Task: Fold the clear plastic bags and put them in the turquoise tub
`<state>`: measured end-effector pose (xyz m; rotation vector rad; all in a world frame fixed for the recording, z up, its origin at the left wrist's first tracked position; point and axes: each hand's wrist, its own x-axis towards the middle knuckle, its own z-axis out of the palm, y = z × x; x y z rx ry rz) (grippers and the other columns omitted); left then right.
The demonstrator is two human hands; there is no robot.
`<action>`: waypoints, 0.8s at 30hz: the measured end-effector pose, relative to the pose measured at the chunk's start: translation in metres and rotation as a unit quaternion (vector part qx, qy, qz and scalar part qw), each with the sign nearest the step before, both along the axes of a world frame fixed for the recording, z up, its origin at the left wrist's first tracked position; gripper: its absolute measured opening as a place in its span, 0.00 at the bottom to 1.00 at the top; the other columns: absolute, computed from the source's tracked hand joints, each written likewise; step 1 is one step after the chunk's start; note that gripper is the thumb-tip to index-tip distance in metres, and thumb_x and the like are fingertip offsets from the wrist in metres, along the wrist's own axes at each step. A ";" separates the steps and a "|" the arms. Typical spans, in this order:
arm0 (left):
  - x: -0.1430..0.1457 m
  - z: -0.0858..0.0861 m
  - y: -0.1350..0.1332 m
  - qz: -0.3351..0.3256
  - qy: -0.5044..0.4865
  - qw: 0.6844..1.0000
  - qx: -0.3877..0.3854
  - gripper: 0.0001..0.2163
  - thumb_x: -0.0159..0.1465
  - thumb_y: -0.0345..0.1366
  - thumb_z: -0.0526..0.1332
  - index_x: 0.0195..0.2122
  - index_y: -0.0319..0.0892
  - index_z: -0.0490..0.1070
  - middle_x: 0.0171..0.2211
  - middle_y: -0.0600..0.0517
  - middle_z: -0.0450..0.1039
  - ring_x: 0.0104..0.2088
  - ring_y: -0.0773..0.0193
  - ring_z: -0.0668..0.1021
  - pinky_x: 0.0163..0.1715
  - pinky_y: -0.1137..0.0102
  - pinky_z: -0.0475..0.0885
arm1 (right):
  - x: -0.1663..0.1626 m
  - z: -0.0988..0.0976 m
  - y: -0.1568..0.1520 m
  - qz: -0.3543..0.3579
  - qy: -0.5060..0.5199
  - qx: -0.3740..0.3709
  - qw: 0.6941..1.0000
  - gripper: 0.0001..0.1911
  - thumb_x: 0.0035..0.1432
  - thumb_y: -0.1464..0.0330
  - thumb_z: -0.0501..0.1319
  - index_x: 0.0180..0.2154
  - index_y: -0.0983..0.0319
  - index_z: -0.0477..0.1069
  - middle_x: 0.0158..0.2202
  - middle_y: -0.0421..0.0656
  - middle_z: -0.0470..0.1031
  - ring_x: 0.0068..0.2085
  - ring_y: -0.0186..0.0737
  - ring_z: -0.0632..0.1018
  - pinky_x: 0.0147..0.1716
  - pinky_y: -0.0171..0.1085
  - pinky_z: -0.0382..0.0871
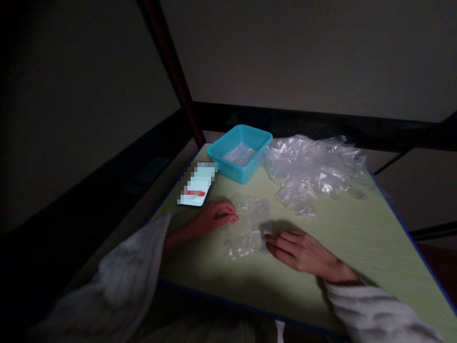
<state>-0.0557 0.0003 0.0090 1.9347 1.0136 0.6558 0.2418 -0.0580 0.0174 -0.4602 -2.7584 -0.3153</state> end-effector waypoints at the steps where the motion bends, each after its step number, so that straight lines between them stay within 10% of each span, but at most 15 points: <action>1: 0.001 0.000 0.000 0.002 0.001 1.000 0.001 0.04 0.60 0.35 0.60 0.30 0.41 0.71 0.30 0.51 0.75 0.34 0.64 0.76 0.32 0.72 0.69 | -0.001 0.000 0.003 -0.005 -0.001 0.003 1.000 0.17 0.64 0.78 0.48 0.48 0.64 0.71 0.45 0.48 0.78 0.41 0.39 0.78 0.38 0.39 0.74; 16: -0.010 0.004 0.001 0.015 -0.015 1.000 -0.022 0.04 0.60 0.35 0.59 0.31 0.42 0.71 0.31 0.52 0.75 0.35 0.64 0.76 0.33 0.72 0.70 | -0.007 -0.005 0.030 -0.081 0.083 -0.137 0.984 0.17 0.67 0.70 0.46 0.44 0.62 0.73 0.42 0.50 0.78 0.43 0.42 0.79 0.42 0.43 0.75; 24: -0.014 -0.003 0.002 0.043 -0.058 0.994 -0.086 0.03 0.59 0.32 0.57 0.33 0.41 0.68 0.27 0.53 0.74 0.29 0.67 0.76 0.30 0.73 0.70 | -0.014 0.002 0.037 -0.214 0.166 -0.337 0.902 0.15 0.64 0.61 0.51 0.29 0.60 0.68 0.24 0.42 0.71 0.25 0.38 0.73 0.26 0.36 0.67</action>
